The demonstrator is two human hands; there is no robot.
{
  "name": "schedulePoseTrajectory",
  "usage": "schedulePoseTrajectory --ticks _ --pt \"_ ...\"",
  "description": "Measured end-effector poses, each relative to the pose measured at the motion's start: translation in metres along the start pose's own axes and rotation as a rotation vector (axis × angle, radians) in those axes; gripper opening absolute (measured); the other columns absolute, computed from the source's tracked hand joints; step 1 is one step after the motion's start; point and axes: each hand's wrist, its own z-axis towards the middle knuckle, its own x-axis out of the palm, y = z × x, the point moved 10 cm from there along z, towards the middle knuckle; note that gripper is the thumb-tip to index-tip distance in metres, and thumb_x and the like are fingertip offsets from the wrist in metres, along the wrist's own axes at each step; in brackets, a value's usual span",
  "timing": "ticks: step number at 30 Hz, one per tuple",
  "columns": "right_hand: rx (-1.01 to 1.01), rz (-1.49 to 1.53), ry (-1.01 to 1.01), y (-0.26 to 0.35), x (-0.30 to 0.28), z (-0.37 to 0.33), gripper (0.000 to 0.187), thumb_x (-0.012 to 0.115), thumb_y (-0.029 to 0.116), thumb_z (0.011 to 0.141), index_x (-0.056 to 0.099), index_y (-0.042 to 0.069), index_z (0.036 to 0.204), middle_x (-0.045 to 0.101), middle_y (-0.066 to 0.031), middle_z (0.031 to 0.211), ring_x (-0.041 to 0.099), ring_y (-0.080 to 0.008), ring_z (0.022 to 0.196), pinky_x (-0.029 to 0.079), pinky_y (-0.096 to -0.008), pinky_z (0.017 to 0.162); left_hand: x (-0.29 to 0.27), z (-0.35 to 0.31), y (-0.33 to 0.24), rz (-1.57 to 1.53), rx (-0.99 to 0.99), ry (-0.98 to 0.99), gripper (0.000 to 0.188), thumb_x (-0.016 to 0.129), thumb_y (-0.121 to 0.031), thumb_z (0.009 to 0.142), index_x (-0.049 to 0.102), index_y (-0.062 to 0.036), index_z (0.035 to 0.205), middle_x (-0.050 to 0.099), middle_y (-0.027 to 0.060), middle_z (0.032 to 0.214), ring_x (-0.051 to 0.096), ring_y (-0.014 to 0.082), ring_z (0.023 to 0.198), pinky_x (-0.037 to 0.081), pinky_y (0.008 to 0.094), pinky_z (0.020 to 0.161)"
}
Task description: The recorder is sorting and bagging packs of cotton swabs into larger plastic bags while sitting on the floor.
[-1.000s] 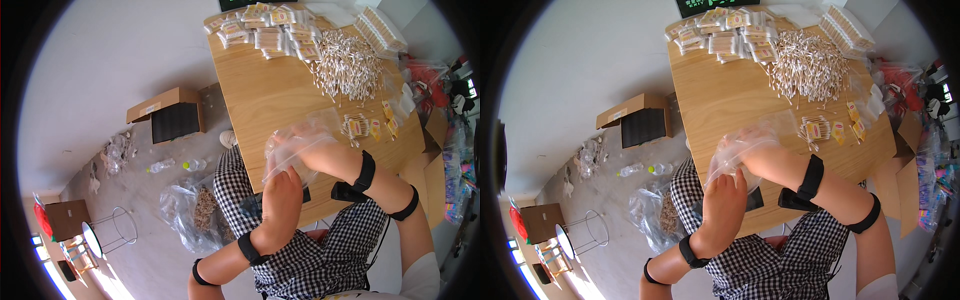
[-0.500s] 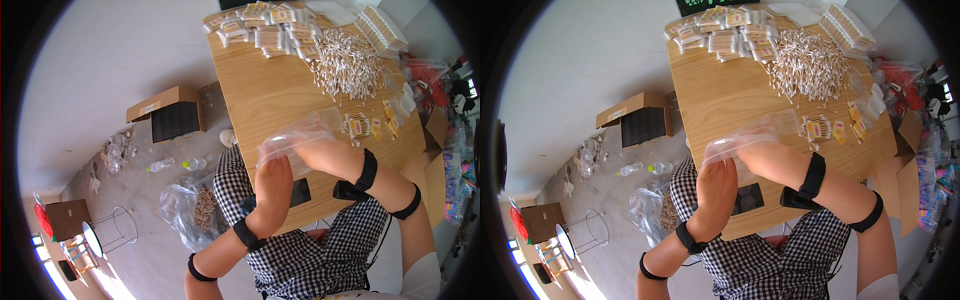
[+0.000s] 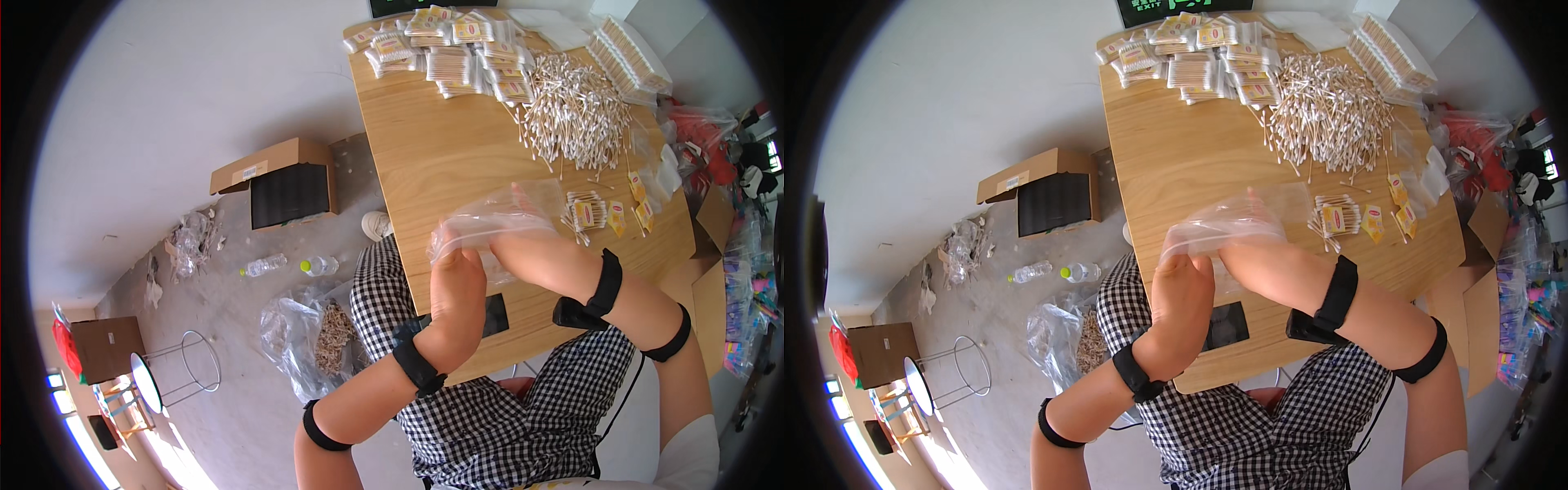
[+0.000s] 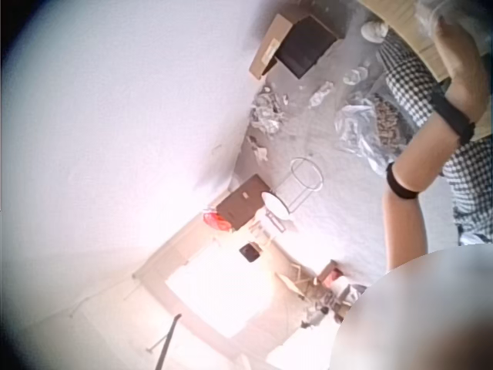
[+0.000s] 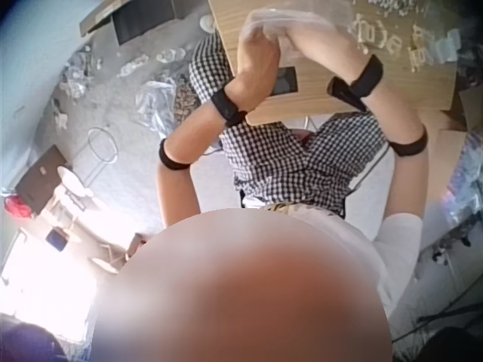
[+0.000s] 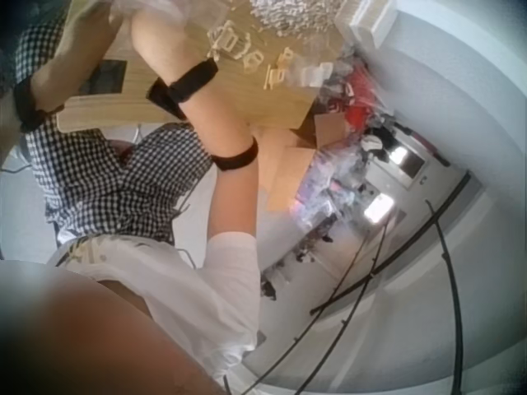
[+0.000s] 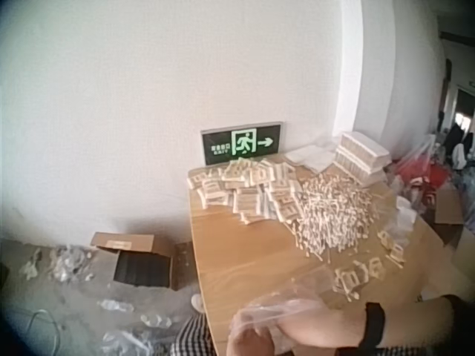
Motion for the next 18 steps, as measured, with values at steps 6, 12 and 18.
schedulePoseTrajectory --ticks 6,12,18 --pt "0.052 -0.037 0.130 0.010 -0.017 0.009 0.047 0.062 0.012 0.081 0.057 0.021 0.128 0.058 -0.0066 0.127 0.052 -0.0261 0.121 0.034 -0.0460 0.108 -0.014 -0.009 0.007 -0.025 -0.006 -0.183 0.018 0.058 -0.011 0.079 0.069 -0.0022 0.090 0.064 0.0100 0.107 0.048 0.0240 0.119 0.006 0.0410 0.117" --pt "-0.015 0.082 0.100 0.019 -0.024 0.009 0.047 0.064 0.008 0.076 0.060 0.017 0.123 0.064 -0.0085 0.106 0.056 -0.0302 0.109 0.044 -0.0410 0.095 0.004 -0.012 -0.006 -0.092 0.132 0.170 0.020 0.057 -0.010 0.081 0.070 -0.0027 0.094 0.063 0.0127 0.115 0.046 0.0278 0.125 0.002 0.0450 0.118" --pt "-0.020 0.094 0.065 0.004 -0.006 0.011 0.035 0.062 0.002 0.075 0.064 0.009 0.109 0.063 -0.0125 0.107 0.058 -0.0317 0.103 0.049 -0.0384 0.087 -0.010 -0.012 0.005 -0.139 0.049 -0.038 0.011 0.062 -0.008 0.075 0.067 -0.0010 0.082 0.066 0.0179 0.101 0.046 0.0330 0.125 0.009 0.0404 0.118"
